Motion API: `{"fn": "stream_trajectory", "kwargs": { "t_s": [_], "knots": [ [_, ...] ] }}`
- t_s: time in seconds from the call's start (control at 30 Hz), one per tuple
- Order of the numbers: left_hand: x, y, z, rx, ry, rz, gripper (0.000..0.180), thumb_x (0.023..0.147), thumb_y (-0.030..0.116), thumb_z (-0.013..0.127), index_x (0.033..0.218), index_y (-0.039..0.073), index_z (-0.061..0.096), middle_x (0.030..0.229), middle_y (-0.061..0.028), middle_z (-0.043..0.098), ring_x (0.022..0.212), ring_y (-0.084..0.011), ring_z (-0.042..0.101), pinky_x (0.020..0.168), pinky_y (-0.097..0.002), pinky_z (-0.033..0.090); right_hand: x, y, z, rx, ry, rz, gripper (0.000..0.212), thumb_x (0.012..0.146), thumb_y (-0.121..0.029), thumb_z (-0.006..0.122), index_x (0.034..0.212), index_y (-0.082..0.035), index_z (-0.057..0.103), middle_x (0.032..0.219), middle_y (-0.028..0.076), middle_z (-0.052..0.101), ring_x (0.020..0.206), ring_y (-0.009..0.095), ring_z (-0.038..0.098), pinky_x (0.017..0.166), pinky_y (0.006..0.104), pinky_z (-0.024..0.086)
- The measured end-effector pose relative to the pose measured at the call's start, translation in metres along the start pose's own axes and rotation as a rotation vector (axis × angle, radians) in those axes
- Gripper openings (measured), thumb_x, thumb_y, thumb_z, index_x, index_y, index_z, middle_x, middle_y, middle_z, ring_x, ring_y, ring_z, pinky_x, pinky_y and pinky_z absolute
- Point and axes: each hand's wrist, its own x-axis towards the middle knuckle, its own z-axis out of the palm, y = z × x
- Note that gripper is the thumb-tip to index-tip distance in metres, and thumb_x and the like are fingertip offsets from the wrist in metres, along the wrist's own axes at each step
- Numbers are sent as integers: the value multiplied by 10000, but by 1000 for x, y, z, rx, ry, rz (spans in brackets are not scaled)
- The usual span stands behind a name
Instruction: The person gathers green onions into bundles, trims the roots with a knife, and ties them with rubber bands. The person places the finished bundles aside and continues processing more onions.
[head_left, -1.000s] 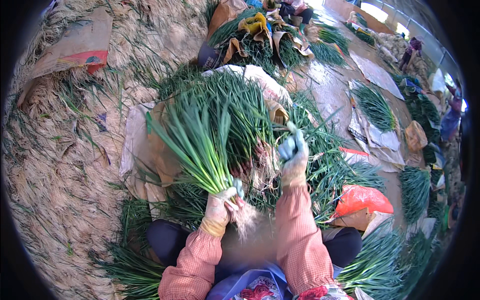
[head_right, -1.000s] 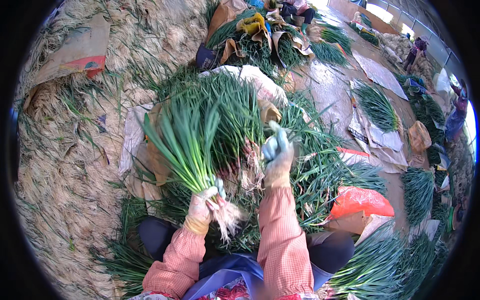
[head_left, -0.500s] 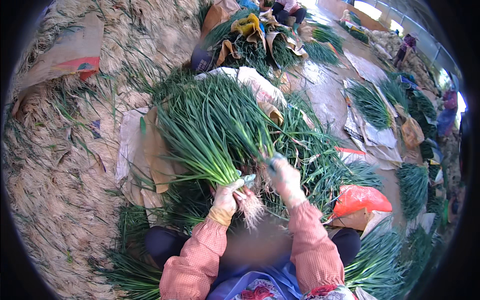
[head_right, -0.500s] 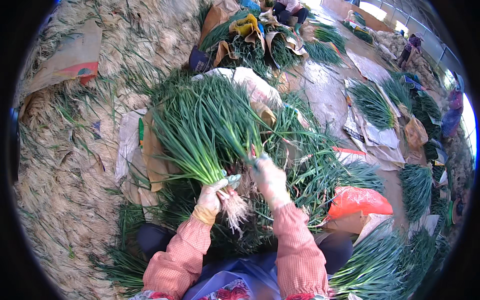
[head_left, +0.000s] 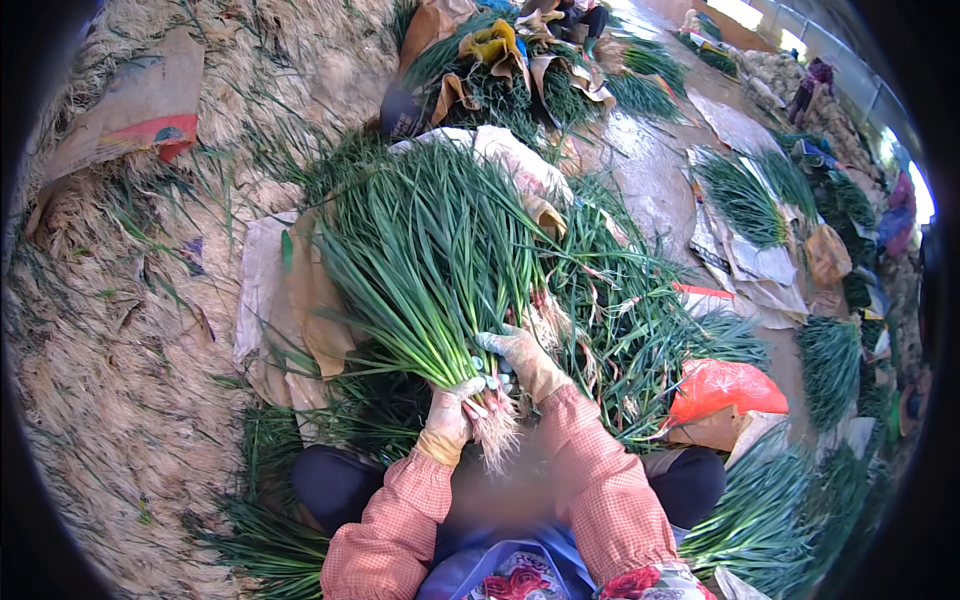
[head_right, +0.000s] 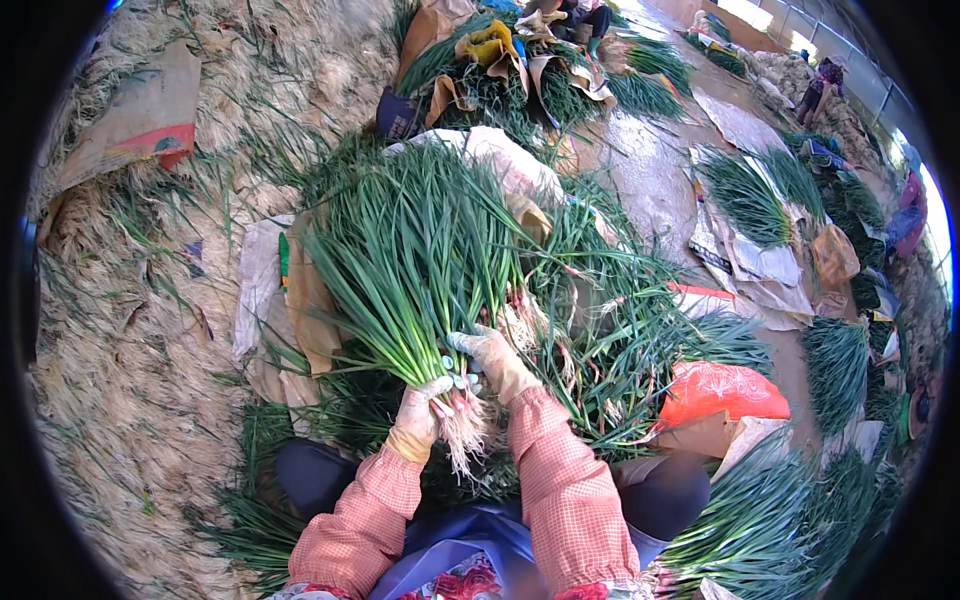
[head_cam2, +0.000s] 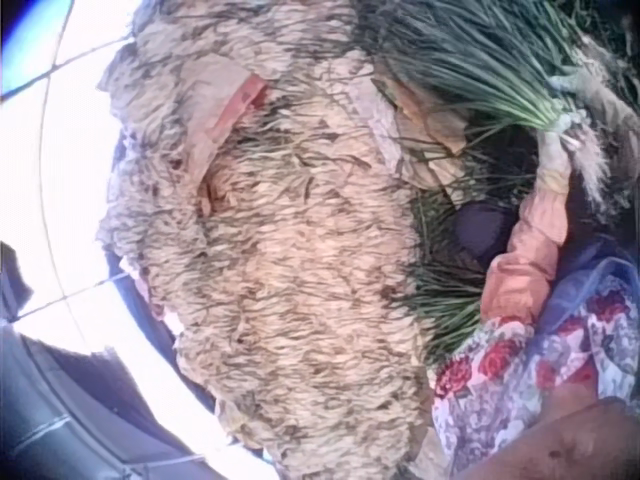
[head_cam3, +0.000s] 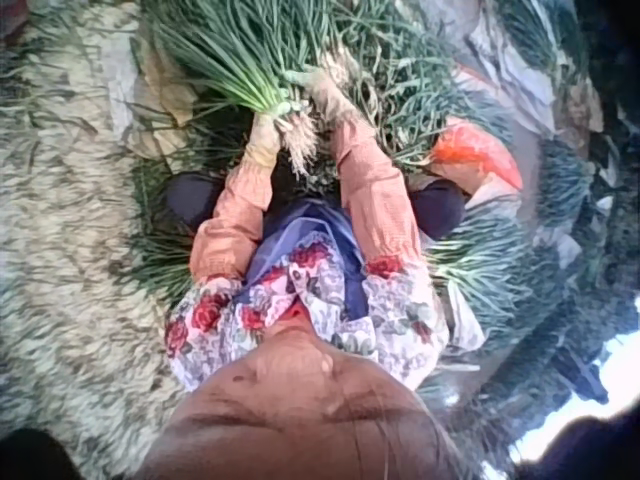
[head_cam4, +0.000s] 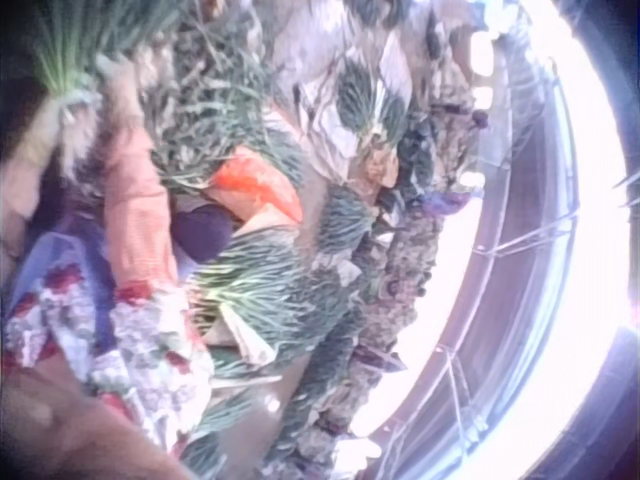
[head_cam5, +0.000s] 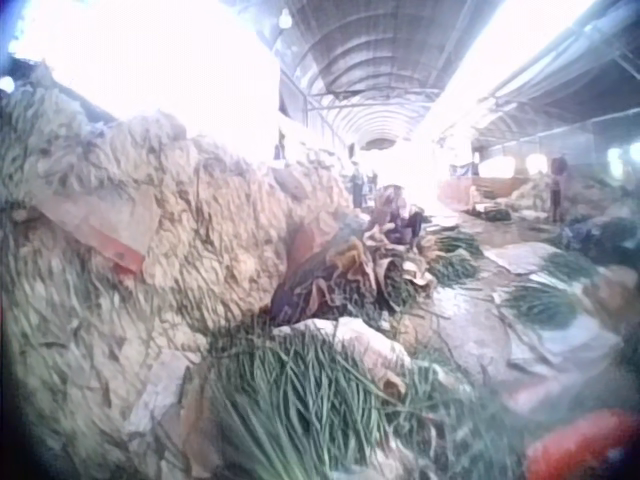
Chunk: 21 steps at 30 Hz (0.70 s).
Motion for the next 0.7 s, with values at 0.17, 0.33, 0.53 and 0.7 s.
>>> {"fn": "stream_trajectory", "kwargs": {
  "t_s": [0.17, 0.33, 0.53, 0.7],
  "knots": [
    [7, 5, -27, 216, 195, -23, 130, 784, 64, 575, 849, -49, 580, 675, -167, 623, 481, -207, 583, 380, -222, 419, 2, 42, 8, 30, 167, -231, 208, 864, -75, 610, 1059, -13, 577, 819, 64, 657, 596, 131, 596, 502, 248, 486],
    [0, 8, 12, 99, 262, 79, 169, 792, 67, 571, 926, -36, 577, 656, -144, 617, 469, -198, 570, 388, -212, 407, -25, 24, 7, 389, 215, -184, 139, 864, -88, 606, 972, -2, 587, 725, 88, 654, 521, 145, 590, 432, 231, 441],
    [-5, 3, 6, 66, 209, 61, 194, 771, 61, 600, 939, -34, 587, 683, -144, 632, 506, -195, 591, 410, -206, 425, -36, 18, 7, 385, 99, -247, 176, 852, -91, 629, 998, -1, 588, 697, 52, 630, 455, 95, 519, 415, 191, 397],
    [-8, -16, 0, 142, 168, -30, 182, 773, 1, 568, 953, -26, 559, 716, -130, 626, 453, -226, 582, 383, -246, 458, -16, 15, 13, -444, 260, -323, 388, 816, -232, 685, 1113, -27, 542, 867, 111, 665, 726, 204, 643, 617, 315, 501]
  ]
}}
